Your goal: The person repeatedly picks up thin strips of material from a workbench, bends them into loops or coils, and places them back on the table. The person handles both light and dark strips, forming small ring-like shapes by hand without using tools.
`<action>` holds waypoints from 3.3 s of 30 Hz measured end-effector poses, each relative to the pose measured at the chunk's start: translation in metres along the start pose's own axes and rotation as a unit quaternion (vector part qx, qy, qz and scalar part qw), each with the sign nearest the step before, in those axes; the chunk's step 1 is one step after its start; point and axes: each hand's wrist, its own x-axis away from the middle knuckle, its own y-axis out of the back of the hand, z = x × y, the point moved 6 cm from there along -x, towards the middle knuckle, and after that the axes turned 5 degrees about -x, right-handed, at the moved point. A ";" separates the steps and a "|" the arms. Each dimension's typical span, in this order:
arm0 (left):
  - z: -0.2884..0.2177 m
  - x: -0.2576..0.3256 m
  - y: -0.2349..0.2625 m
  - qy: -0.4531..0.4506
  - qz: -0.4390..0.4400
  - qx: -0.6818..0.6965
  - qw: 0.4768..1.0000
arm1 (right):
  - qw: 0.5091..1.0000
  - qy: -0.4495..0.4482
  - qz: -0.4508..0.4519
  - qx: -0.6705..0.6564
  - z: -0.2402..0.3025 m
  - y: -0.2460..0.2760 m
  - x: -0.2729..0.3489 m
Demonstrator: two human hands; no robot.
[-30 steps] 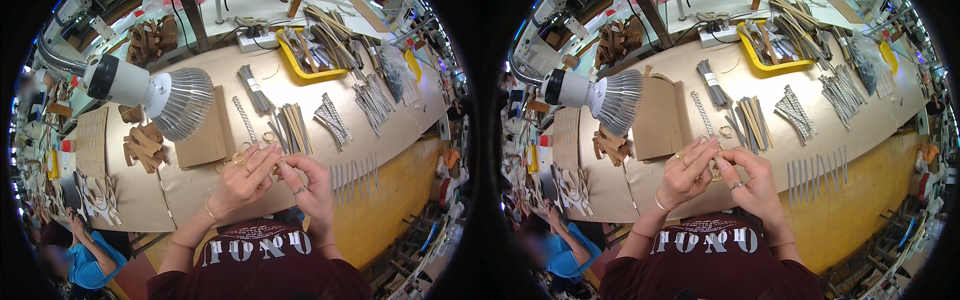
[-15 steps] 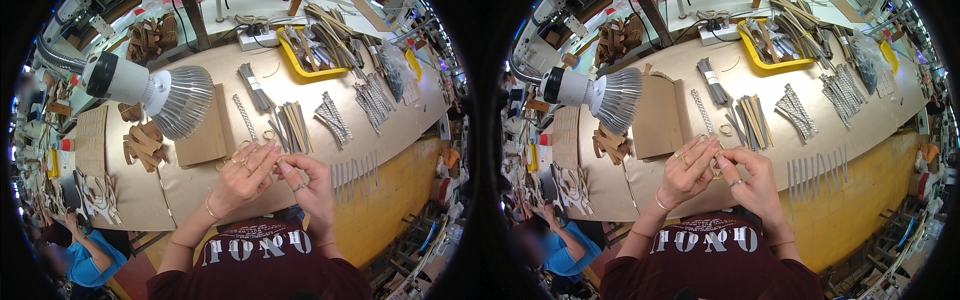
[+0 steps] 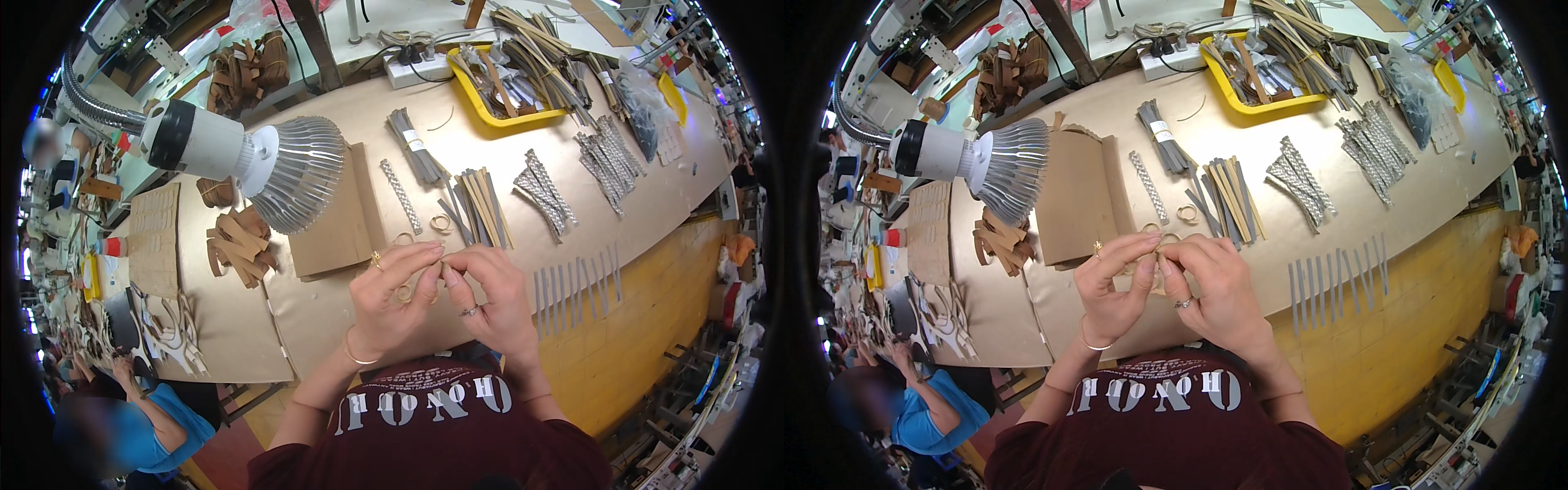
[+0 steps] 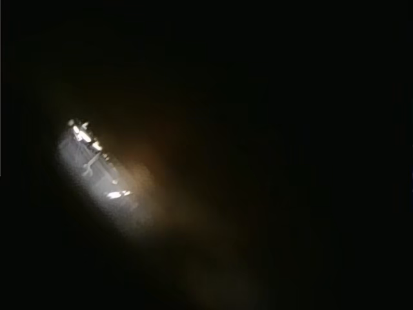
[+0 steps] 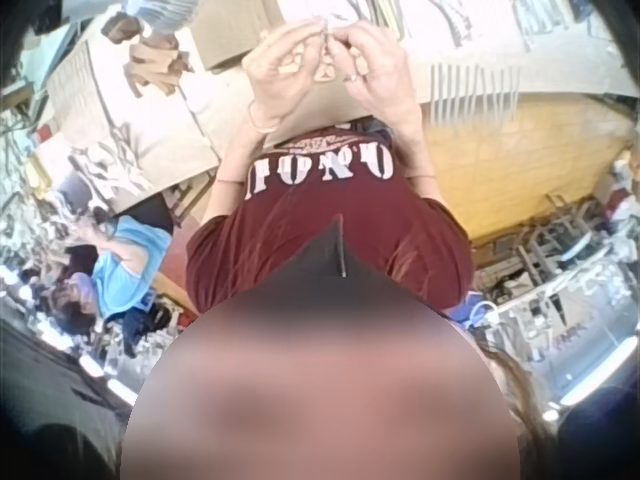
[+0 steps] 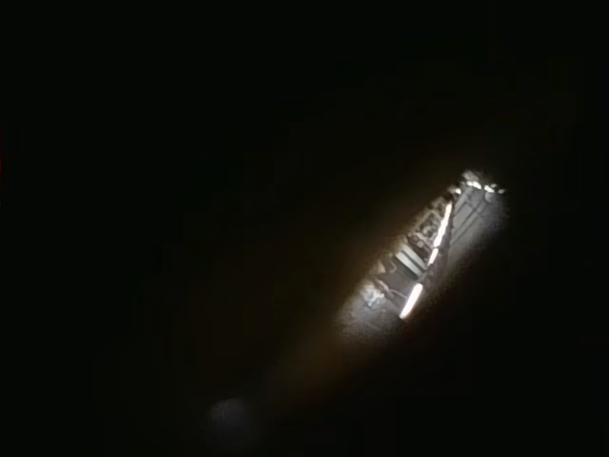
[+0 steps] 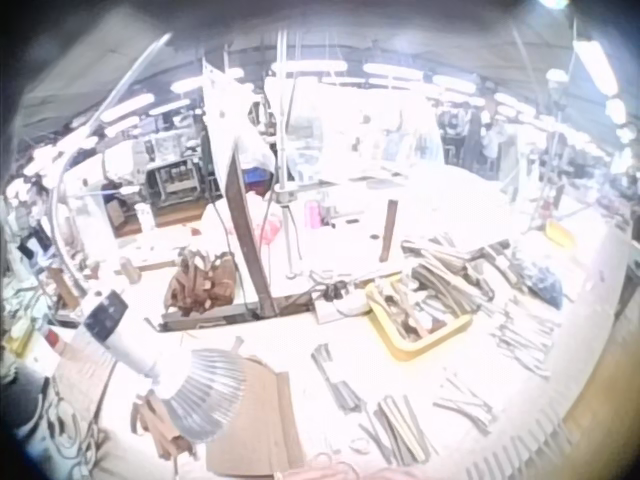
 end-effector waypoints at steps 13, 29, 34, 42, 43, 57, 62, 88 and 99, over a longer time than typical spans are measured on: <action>0.063 0.006 0.006 0.315 0.046 0.338 0.886 | 0.994 -0.041 0.027 -0.101 -0.017 0.008 0.000; 0.095 0.045 -0.025 0.350 -0.038 0.380 0.856 | 0.843 0.043 -0.007 -0.536 -0.020 0.072 0.052; 0.087 0.067 -0.030 0.283 0.030 0.151 0.947 | 0.904 -0.019 -0.237 -0.356 -0.060 0.178 0.110; 0.065 0.105 -0.066 -0.026 0.112 -0.189 0.975 | 0.850 -0.384 -0.334 0.137 -0.203 0.287 0.189; 0.067 0.108 -0.068 -0.033 0.132 -0.184 0.974 | 0.856 -0.365 -0.337 0.144 -0.213 0.293 0.189; 0.077 0.115 -0.065 0.029 0.128 -0.220 0.967 | 0.797 -0.477 -0.345 0.134 -0.278 0.307 0.183; 0.075 0.114 -0.066 0.025 0.120 -0.219 0.968 | 0.720 -0.558 -0.326 0.254 -0.272 0.311 0.189; 0.066 0.109 -0.054 -0.035 0.053 -0.185 0.981 | 0.918 -0.314 -0.121 0.208 -0.181 0.032 0.014; 0.050 0.051 -0.067 0.041 0.083 -0.055 0.994 | 0.934 -0.302 -0.181 0.059 -0.169 0.046 0.020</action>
